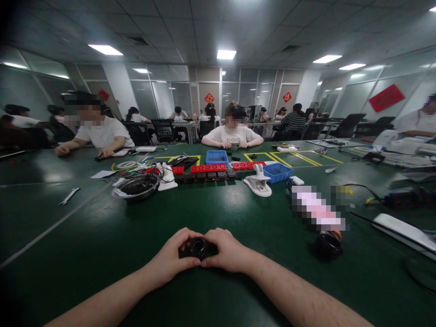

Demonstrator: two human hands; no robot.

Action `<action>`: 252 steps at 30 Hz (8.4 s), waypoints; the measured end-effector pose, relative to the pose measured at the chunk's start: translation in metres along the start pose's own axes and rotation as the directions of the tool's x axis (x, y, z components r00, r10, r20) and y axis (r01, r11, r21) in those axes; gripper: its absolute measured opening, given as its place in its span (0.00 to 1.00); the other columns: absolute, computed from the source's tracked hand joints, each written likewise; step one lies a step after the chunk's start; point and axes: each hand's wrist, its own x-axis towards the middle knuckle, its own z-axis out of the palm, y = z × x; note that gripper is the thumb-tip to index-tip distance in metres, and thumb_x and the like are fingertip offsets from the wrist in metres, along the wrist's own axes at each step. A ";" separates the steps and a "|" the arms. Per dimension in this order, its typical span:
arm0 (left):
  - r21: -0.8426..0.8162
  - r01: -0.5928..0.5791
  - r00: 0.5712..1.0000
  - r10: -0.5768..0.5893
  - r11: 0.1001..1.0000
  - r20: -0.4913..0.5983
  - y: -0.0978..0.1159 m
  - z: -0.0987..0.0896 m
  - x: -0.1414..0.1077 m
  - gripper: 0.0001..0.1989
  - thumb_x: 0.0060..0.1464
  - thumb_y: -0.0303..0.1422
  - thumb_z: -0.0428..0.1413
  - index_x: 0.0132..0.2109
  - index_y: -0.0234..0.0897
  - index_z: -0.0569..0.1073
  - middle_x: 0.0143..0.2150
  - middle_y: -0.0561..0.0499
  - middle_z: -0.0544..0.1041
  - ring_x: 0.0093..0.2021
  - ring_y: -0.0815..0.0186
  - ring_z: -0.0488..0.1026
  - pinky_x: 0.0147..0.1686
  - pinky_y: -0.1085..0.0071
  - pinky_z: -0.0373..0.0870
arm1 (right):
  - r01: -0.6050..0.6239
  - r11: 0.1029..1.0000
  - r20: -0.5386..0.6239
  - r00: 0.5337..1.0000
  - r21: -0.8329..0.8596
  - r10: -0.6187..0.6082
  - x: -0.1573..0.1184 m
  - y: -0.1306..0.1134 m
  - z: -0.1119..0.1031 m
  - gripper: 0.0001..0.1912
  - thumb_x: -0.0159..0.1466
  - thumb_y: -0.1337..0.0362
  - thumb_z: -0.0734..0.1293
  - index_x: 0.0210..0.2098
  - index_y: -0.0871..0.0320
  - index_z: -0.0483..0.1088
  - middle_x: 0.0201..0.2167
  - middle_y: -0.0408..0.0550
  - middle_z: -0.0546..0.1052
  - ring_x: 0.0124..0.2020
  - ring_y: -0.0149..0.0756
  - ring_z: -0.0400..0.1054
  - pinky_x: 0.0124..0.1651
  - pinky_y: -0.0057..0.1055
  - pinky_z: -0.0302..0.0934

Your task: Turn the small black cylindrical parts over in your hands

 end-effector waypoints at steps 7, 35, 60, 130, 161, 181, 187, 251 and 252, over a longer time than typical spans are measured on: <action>0.017 0.041 0.996 -0.039 0.999 -0.076 0.002 0.008 -0.001 0.19 0.35 0.35 0.61 0.38 0.39 0.68 0.35 0.53 0.65 0.35 0.65 0.64 0.32 0.72 0.61 | -0.122 0.992 -0.022 0.992 -0.014 0.121 0.002 -0.005 0.002 0.18 0.43 0.56 0.70 0.28 0.60 0.64 0.27 0.42 0.66 0.29 0.31 0.58 0.29 0.25 0.49; -0.005 -0.010 0.999 0.010 1.000 0.051 -0.002 -0.002 0.000 0.19 0.39 0.35 0.58 0.41 0.41 0.67 0.37 0.53 0.64 0.36 0.66 0.62 0.33 0.73 0.59 | 0.054 0.996 0.064 0.996 0.067 -0.058 0.001 0.003 -0.003 0.18 0.47 0.60 0.69 0.36 0.59 0.66 0.32 0.43 0.67 0.34 0.34 0.59 0.37 0.29 0.54; 0.115 0.100 0.965 -0.068 0.988 -0.251 0.002 0.016 -0.001 0.15 0.36 0.35 0.60 0.34 0.37 0.66 0.33 0.52 0.66 0.35 0.62 0.64 0.34 0.69 0.61 | -0.266 0.939 -0.240 0.947 -0.220 0.212 0.006 -0.014 0.024 0.18 0.45 0.56 0.67 0.30 0.60 0.61 0.29 0.47 0.67 0.30 0.36 0.60 0.32 0.31 0.52; 0.043 -0.023 0.999 0.025 0.999 -0.043 -0.001 0.003 -0.001 0.17 0.39 0.34 0.59 0.40 0.39 0.67 0.37 0.52 0.66 0.37 0.65 0.63 0.33 0.73 0.60 | 0.053 0.998 -0.084 0.995 0.017 -0.052 0.000 0.001 0.005 0.18 0.46 0.57 0.69 0.34 0.59 0.66 0.30 0.43 0.68 0.33 0.34 0.61 0.35 0.28 0.53; 0.059 0.032 0.980 -0.020 0.998 -0.196 0.003 0.011 0.000 0.16 0.38 0.33 0.59 0.38 0.39 0.68 0.35 0.52 0.66 0.35 0.63 0.64 0.34 0.70 0.61 | -0.201 0.970 -0.244 0.956 -0.134 0.165 0.003 -0.016 0.019 0.22 0.45 0.54 0.67 0.35 0.60 0.62 0.32 0.47 0.67 0.33 0.37 0.61 0.35 0.32 0.53; 0.040 -0.019 1.000 0.018 0.999 0.013 0.003 -0.001 0.000 0.18 0.40 0.35 0.58 0.42 0.42 0.68 0.35 0.53 0.65 0.35 0.66 0.63 0.32 0.74 0.60 | 0.053 0.998 0.009 0.999 0.039 -0.053 0.000 0.001 -0.002 0.17 0.49 0.58 0.67 0.36 0.60 0.66 0.32 0.45 0.68 0.33 0.34 0.60 0.36 0.29 0.55; 0.019 -0.023 1.000 0.023 1.000 -0.003 0.001 0.000 0.000 0.19 0.39 0.35 0.58 0.42 0.42 0.68 0.35 0.53 0.65 0.35 0.66 0.63 0.32 0.74 0.60 | 0.048 0.999 0.009 0.999 0.021 -0.048 0.000 0.000 -0.002 0.15 0.50 0.58 0.67 0.33 0.61 0.66 0.31 0.45 0.68 0.33 0.34 0.60 0.35 0.28 0.54; 0.067 0.087 0.960 -0.066 0.994 -0.272 0.001 0.018 -0.001 0.17 0.37 0.32 0.59 0.38 0.37 0.66 0.35 0.52 0.65 0.35 0.64 0.63 0.34 0.70 0.60 | -0.264 0.952 -0.256 0.941 -0.158 0.219 0.009 -0.010 0.023 0.16 0.44 0.58 0.68 0.28 0.60 0.61 0.27 0.44 0.67 0.29 0.34 0.59 0.30 0.28 0.51; 0.067 0.083 0.961 -0.062 0.994 -0.270 0.000 0.018 -0.001 0.17 0.37 0.32 0.59 0.38 0.37 0.66 0.35 0.52 0.65 0.35 0.64 0.63 0.34 0.70 0.61 | -0.269 0.946 -0.270 0.938 -0.181 0.215 0.009 -0.012 0.024 0.16 0.45 0.58 0.67 0.28 0.60 0.61 0.28 0.45 0.67 0.30 0.35 0.59 0.31 0.29 0.51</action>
